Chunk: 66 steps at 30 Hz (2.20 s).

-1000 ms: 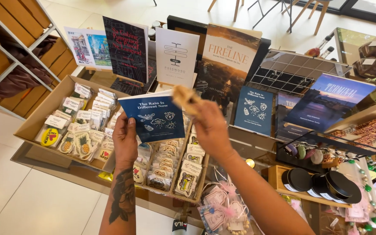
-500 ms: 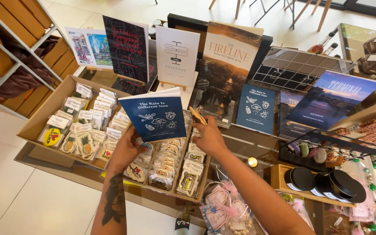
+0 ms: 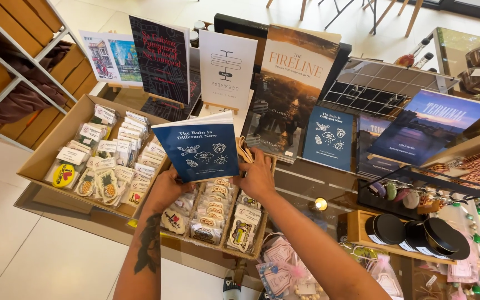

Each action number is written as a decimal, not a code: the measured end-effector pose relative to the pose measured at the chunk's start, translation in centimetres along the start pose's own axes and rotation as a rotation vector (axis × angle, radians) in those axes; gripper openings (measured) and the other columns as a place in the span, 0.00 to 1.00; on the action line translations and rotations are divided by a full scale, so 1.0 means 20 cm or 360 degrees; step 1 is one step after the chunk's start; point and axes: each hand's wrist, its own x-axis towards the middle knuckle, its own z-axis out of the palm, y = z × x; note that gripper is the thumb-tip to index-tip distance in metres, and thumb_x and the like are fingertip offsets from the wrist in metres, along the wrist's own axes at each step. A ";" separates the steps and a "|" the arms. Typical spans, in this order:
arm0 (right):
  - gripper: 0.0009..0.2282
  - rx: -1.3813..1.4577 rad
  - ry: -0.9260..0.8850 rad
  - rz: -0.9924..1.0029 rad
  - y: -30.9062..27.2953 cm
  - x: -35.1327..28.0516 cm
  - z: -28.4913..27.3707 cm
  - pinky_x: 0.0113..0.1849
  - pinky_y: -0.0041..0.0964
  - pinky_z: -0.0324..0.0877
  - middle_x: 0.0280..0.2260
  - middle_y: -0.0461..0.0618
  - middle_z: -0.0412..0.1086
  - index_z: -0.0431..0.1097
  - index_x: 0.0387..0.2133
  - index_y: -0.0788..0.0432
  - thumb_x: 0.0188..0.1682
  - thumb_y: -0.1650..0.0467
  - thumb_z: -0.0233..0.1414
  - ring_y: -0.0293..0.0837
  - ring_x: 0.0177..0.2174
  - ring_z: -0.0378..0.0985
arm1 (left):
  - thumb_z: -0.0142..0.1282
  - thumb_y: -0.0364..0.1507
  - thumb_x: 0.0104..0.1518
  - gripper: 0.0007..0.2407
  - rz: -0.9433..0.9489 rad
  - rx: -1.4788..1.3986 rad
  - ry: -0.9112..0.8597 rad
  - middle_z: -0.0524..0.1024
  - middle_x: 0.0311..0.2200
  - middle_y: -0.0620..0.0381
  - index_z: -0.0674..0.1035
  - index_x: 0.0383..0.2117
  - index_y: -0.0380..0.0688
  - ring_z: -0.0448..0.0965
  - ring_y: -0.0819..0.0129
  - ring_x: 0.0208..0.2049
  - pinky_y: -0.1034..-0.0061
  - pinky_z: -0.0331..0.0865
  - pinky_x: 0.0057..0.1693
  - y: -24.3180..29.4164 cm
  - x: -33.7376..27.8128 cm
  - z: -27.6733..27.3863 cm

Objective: Dusting and cleaning souvenir items on a retail display shelf using a small brush.

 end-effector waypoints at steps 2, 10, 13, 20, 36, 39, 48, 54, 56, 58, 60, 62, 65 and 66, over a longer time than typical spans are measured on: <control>0.16 0.0029 0.0029 -0.0004 0.00 -0.01 0.02 0.59 0.49 0.55 0.63 0.53 0.50 0.82 0.38 0.45 0.35 0.62 0.70 0.59 0.59 0.52 | 0.70 0.22 0.45 0.17 0.0001 -0.0033 -0.0007 0.86 0.34 0.55 0.82 0.43 0.40 0.83 0.70 0.34 0.75 0.76 0.45 -0.02 0.01 0.00; 0.11 0.0211 0.0163 -0.0068 0.06 0.01 0.09 0.58 0.48 0.56 0.62 0.52 0.54 0.84 0.32 0.46 0.35 0.64 0.70 0.57 0.56 0.55 | 0.71 0.22 0.45 0.12 0.0008 -0.0144 -0.0047 0.86 0.33 0.55 0.86 0.38 0.39 0.82 0.72 0.33 0.75 0.76 0.44 -0.05 0.04 0.00; 0.11 0.0268 0.0169 -0.0092 0.08 0.01 0.09 0.58 0.48 0.55 0.61 0.52 0.54 0.84 0.33 0.44 0.35 0.65 0.70 0.57 0.56 0.55 | 0.70 0.22 0.46 0.12 0.0094 -0.0107 -0.0045 0.86 0.32 0.56 0.85 0.38 0.40 0.82 0.73 0.33 0.76 0.75 0.43 -0.01 0.02 -0.01; 0.15 0.0522 0.0214 -0.0229 0.19 -0.01 0.04 0.59 0.47 0.54 0.61 0.53 0.55 0.83 0.36 0.41 0.33 0.68 0.71 0.57 0.59 0.54 | 0.70 0.25 0.47 0.10 0.0064 0.0175 -0.0092 0.85 0.28 0.57 0.87 0.37 0.42 0.79 0.73 0.28 0.76 0.73 0.39 0.25 -0.05 -0.03; 0.16 0.0587 0.0426 -0.0037 0.56 -0.37 -0.39 0.59 0.50 0.56 0.60 0.49 0.59 0.82 0.38 0.40 0.35 0.70 0.69 0.54 0.58 0.58 | 0.71 0.27 0.46 0.10 0.0434 0.0045 -0.0552 0.86 0.29 0.62 0.88 0.36 0.45 0.80 0.78 0.28 0.77 0.76 0.38 0.52 0.07 0.46; 0.17 0.0585 0.0493 0.0003 0.68 -0.43 -0.43 0.60 0.50 0.55 0.59 0.50 0.60 0.82 0.41 0.40 0.36 0.69 0.69 0.54 0.59 0.59 | 0.70 0.27 0.48 0.11 0.0453 0.0097 -0.0673 0.86 0.28 0.59 0.88 0.38 0.44 0.78 0.75 0.28 0.75 0.75 0.38 0.55 0.10 0.59; 0.15 0.0713 0.0704 0.0230 0.90 -0.55 -0.50 0.58 0.46 0.59 0.58 0.51 0.59 0.81 0.41 0.44 0.38 0.68 0.68 0.52 0.58 0.61 | 0.69 0.25 0.50 0.09 0.0543 -0.0054 -0.0913 0.85 0.30 0.60 0.87 0.38 0.40 0.77 0.79 0.30 0.78 0.73 0.42 0.66 0.18 0.91; 0.15 0.0729 0.0761 0.0320 0.90 -0.58 -0.57 0.58 0.44 0.59 0.56 0.51 0.62 0.81 0.42 0.45 0.40 0.69 0.66 0.50 0.57 0.61 | 0.68 0.24 0.50 0.09 0.0418 -0.0063 -0.0961 0.85 0.29 0.59 0.87 0.37 0.41 0.79 0.78 0.30 0.79 0.74 0.41 0.74 0.21 1.01; 0.14 0.0724 0.0750 0.0336 0.88 -0.59 -0.60 0.58 0.45 0.59 0.56 0.50 0.63 0.81 0.42 0.45 0.40 0.69 0.65 0.50 0.57 0.61 | 0.68 0.24 0.50 0.08 0.0392 -0.0062 -0.0958 0.85 0.29 0.59 0.87 0.36 0.40 0.79 0.77 0.29 0.78 0.74 0.41 0.74 0.21 1.03; 0.14 0.0718 0.0738 0.0349 0.88 -0.58 -0.61 0.57 0.45 0.60 0.56 0.50 0.63 0.81 0.42 0.46 0.41 0.69 0.65 0.49 0.57 0.61 | 0.68 0.24 0.49 0.08 0.0366 -0.0062 -0.0952 0.85 0.29 0.58 0.87 0.35 0.39 0.80 0.76 0.29 0.78 0.75 0.41 0.75 0.22 1.04; 0.13 0.0742 0.0708 0.0364 0.90 -0.58 -0.60 0.57 0.45 0.60 0.55 0.50 0.63 0.81 0.42 0.48 0.42 0.69 0.64 0.49 0.57 0.61 | 0.69 0.25 0.49 0.09 0.0362 -0.0100 -0.0959 0.86 0.30 0.58 0.88 0.36 0.39 0.80 0.76 0.30 0.78 0.75 0.42 0.75 0.22 1.04; 0.13 0.0752 0.0699 0.0385 0.92 -0.57 -0.58 0.57 0.44 0.60 0.54 0.51 0.63 0.80 0.42 0.49 0.42 0.70 0.64 0.49 0.56 0.63 | 0.69 0.25 0.49 0.09 0.0372 -0.0084 -0.0973 0.86 0.30 0.58 0.88 0.35 0.38 0.80 0.76 0.29 0.78 0.75 0.42 0.73 0.24 1.05; 0.16 0.0746 0.0697 0.0455 0.93 -0.56 -0.56 0.55 0.43 0.63 0.52 0.52 0.63 0.79 0.45 0.51 0.41 0.71 0.64 0.50 0.54 0.66 | 0.69 0.26 0.48 0.09 0.0341 -0.0009 -0.0984 0.86 0.29 0.57 0.88 0.35 0.39 0.79 0.75 0.29 0.78 0.74 0.41 0.73 0.25 1.06; 0.17 0.0732 0.0703 0.0506 0.93 -0.56 -0.55 0.54 0.42 0.64 0.51 0.52 0.62 0.77 0.46 0.51 0.41 0.72 0.63 0.50 0.52 0.67 | 0.69 0.26 0.48 0.09 0.0300 0.0050 -0.0980 0.85 0.29 0.57 0.88 0.36 0.39 0.79 0.75 0.28 0.78 0.74 0.41 0.74 0.25 1.06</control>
